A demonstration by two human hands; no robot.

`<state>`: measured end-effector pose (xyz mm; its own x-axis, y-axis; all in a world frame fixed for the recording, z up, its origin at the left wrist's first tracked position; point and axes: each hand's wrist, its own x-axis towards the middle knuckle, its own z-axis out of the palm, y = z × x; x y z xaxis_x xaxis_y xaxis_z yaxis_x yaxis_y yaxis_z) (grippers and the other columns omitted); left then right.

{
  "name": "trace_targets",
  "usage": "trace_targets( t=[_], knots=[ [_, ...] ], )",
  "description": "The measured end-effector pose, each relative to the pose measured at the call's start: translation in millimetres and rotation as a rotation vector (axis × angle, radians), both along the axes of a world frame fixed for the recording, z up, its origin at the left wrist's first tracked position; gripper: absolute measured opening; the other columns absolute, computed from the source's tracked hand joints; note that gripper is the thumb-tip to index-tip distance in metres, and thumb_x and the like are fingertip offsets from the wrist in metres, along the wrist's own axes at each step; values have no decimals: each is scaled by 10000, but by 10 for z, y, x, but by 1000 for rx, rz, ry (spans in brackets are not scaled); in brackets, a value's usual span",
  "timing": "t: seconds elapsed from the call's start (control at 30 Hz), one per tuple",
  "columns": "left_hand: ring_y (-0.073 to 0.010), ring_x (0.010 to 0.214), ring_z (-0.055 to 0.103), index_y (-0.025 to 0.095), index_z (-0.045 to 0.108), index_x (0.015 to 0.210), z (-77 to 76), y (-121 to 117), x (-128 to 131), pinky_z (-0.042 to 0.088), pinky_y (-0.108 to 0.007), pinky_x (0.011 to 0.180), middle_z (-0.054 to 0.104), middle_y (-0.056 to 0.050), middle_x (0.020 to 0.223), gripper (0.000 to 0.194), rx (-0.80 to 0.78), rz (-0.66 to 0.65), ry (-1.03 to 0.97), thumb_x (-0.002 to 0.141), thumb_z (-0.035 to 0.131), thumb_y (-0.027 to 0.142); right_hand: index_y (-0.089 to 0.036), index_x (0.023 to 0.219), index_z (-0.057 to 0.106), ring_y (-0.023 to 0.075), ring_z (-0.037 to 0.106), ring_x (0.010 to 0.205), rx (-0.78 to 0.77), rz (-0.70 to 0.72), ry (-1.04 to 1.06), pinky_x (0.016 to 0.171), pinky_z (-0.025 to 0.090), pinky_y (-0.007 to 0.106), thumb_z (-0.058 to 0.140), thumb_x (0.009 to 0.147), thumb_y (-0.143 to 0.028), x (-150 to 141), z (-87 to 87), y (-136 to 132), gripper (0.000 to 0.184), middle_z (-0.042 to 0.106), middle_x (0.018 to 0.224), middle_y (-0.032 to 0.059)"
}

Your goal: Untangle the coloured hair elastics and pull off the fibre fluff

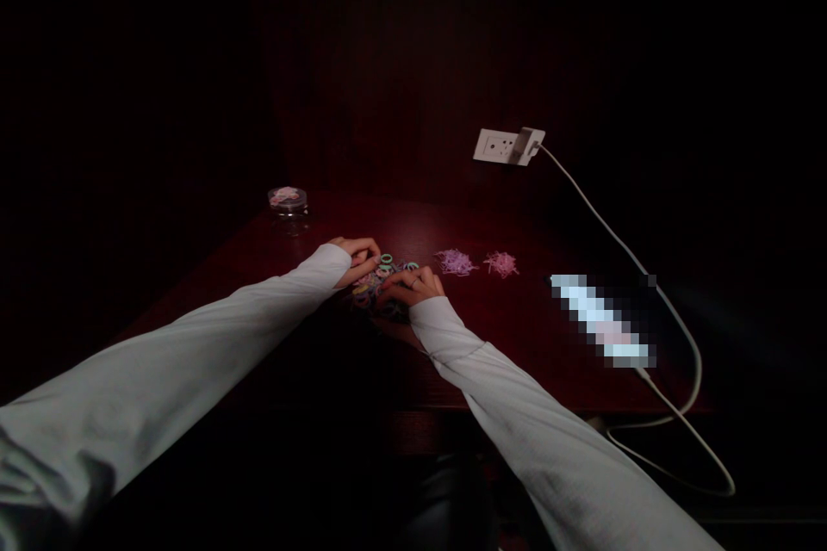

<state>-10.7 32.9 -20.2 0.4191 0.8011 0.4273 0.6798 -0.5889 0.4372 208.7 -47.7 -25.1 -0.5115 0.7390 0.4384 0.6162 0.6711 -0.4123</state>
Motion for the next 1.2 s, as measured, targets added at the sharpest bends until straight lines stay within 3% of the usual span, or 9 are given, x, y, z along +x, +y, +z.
trace_targets(
  t=[0.27, 0.43, 0.6, 0.7, 0.8, 0.97, 1.2],
  knots=[
    [-109, 508, 400, 202, 642, 820, 57, -36, 23, 328, -264, 643, 411, 85, 525, 243, -9, -7, 33, 912, 540, 403, -347, 926, 803, 238, 468, 1075, -39, -57, 60, 982, 317, 409, 875, 760, -358, -55, -62, 39, 181, 728, 1172, -27],
    [-109, 551, 443, 198, 635, 862, 119, -129, 17, 361, -264, 707, 457, 84, 573, 235, 28, -87, 53, 975, 502, 356, -335, 880, 808, 232, 492, 1062, -28, -68, 141, 972, 333, 404, 871, 752, -313, -74, -67, 26, 145, 744, 1130, -35],
    [-141, 683, 551, 196, 664, 875, 161, -194, 12, 375, -303, 821, 590, 39, 665, 266, 196, -177, 67, 1005, 470, 325, -325, 830, 795, 235, 523, 1076, -35, -140, 258, 1002, 341, 409, 818, 821, -327, -81, -76, 67, 24, 760, 1052, -20],
    [-149, 727, 565, 194, 656, 848, 187, -225, 19, 354, -328, 836, 683, 7, 753, 309, 304, -258, 100, 1033, 439, 313, -294, 817, 787, 234, 549, 1057, -31, -170, 325, 996, 355, 410, 797, 845, -356, -63, -100, 129, 68, 762, 1014, 6],
    [-153, 732, 544, 196, 642, 832, 214, -262, 38, 334, -336, 814, 668, 2, 726, 354, 353, -344, 189, 1054, 413, 348, -283, 859, 791, 230, 562, 1056, -34, -168, 366, 989, 376, 397, 785, 855, -377, -27, -122, 178, 94, 756, 1021, 19],
    [-165, 712, 495, 207, 611, 792, 223, -296, 57, 324, -347, 794, 620, -3, 679, 420, 352, -391, 251, 1056, 384, 442, -287, 915, 796, 241, 539, 1083, -73, -179, 333, 1008, 367, 392, 766, 869, -396, 14, -90, 155, 123, 743, 1057, 23],
    [-165, 698, 473, 199, 446, 683, 250, -257, 21, 314, -336, 774, 542, 5, 641, 405, 303, -283, 256, 1059, 356, 318, -351, 983, 794, 246, 490, 1069, 21, -155, 42, 967, 312, 396, 788, 854, -432, -31, -3, -11, 153, 732, 1131, -14]
  ],
)
